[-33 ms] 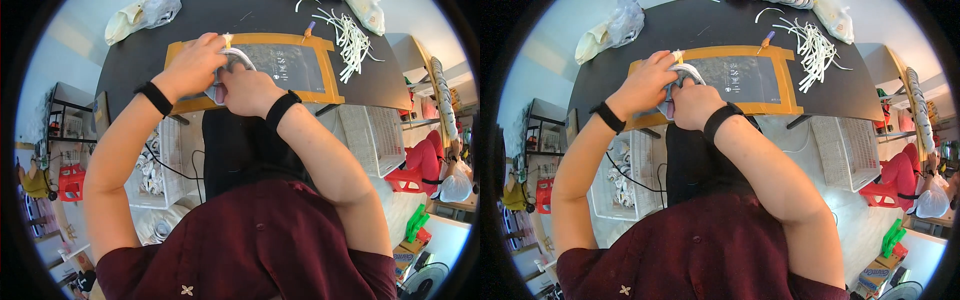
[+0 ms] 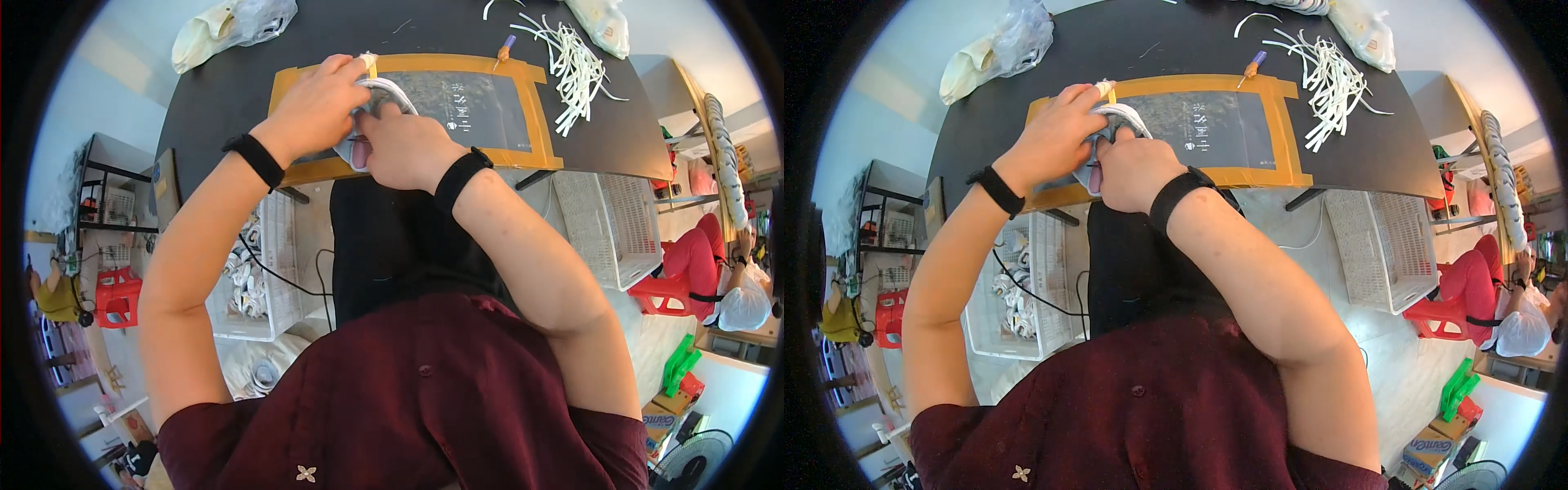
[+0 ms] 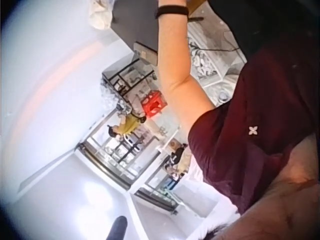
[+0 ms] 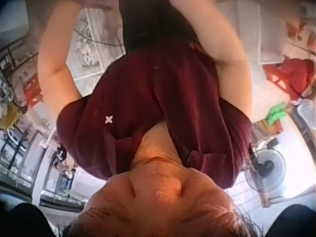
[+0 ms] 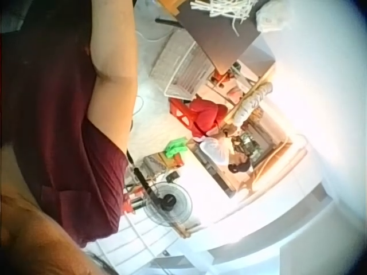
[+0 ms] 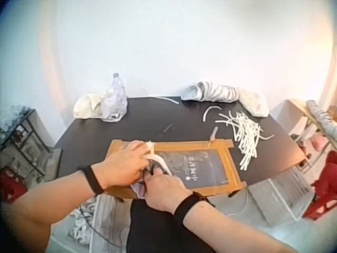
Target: Assembling a shoe upper by threading and securing a white strip through the material.
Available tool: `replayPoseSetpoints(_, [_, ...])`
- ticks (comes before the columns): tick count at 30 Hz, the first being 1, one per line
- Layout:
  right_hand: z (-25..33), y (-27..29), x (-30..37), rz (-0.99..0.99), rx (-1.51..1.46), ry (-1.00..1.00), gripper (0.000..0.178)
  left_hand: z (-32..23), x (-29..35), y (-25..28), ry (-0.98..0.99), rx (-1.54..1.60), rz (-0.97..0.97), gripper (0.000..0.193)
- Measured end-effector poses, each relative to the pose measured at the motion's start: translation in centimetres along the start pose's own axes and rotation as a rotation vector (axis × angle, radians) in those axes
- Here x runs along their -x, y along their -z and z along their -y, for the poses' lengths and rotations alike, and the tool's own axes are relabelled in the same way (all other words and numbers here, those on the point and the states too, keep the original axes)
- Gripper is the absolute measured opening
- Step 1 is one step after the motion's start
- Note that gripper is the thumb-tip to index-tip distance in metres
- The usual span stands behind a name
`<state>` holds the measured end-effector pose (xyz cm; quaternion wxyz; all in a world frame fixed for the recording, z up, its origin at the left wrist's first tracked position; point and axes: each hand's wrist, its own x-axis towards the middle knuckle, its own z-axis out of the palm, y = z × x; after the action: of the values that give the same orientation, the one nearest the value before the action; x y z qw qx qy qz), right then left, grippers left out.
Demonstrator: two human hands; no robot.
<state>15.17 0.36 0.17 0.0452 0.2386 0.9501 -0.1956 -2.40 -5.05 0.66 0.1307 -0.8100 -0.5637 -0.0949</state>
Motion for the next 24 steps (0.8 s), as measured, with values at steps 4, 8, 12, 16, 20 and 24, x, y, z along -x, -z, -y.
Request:
replayPoseSetpoints(4, [-0.1,-0.3,-0.2,-0.006,0.003,0.006,0.05,0.9,0.4,-1.8,0.013,0.01,-0.1,0.014])
replayPoseSetpoints(8, [-0.4,0.3,-0.3,0.033,0.021,0.019,0.049,1.0,-0.8,-0.4,0.155,0.106,0.178,0.003])
replayPoseSetpoints(12, [-0.5,0.4,-0.3,0.033,0.001,0.035,0.049,1.6,-1.5,-0.3,0.115,0.111,0.177,0.004])
replayPoseSetpoints(16, [-0.2,0.1,0.0,-0.018,-0.026,0.008,0.054,1.5,-1.5,-0.5,0.134,0.129,0.148,0.003])
replayPoseSetpoints(20, [-0.4,-0.4,0.4,-0.08,-0.063,0.017,0.058,1.6,-1.4,-1.0,0.135,0.126,0.125,0.002])
replayPoseSetpoints(24, [-0.3,0.2,-0.2,-0.025,-0.032,-0.005,0.061,1.5,-1.2,-1.1,0.114,0.075,0.088,0.002])
